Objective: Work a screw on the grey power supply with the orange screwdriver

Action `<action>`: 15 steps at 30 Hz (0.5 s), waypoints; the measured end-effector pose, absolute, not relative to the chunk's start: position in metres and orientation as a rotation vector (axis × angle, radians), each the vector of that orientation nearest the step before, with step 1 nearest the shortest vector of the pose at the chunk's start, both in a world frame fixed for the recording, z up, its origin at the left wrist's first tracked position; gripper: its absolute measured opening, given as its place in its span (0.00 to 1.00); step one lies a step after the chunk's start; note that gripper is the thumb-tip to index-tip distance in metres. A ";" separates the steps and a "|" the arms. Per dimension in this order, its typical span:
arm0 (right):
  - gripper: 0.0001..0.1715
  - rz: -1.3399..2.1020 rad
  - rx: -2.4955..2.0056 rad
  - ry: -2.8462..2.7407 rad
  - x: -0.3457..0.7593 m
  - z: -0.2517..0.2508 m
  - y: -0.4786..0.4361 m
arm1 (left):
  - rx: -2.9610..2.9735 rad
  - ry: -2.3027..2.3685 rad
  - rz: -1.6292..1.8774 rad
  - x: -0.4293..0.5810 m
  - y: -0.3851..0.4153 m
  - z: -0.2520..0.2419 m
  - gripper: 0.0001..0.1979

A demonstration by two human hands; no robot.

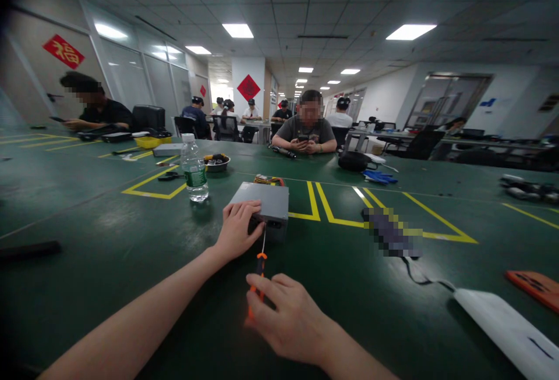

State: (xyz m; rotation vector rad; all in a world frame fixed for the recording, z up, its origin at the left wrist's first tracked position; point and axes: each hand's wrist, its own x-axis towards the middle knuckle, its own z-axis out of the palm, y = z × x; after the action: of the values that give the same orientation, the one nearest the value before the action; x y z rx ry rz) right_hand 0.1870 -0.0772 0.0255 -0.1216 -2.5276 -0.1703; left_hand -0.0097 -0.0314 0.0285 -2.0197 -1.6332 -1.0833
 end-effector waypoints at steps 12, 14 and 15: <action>0.14 -0.191 -0.136 -2.547 0.189 0.031 -0.079 | -2.020 -1.644 -1.076 -0.009 -0.033 0.030 0.12; 0.13 -0.201 -0.116 -2.521 0.188 0.027 -0.077 | -2.019 -1.642 -1.073 -0.009 -0.033 0.031 0.12; 0.12 -0.196 -0.121 -2.517 0.188 0.025 -0.076 | -2.019 -1.642 -1.071 -0.009 -0.033 0.031 0.12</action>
State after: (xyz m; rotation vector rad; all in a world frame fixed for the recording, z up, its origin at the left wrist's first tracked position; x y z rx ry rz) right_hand 0.1883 -0.0763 0.0253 -0.1207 -2.5173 -0.1963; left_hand -0.0091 -0.0333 0.0309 -2.0185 -1.6416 -1.0706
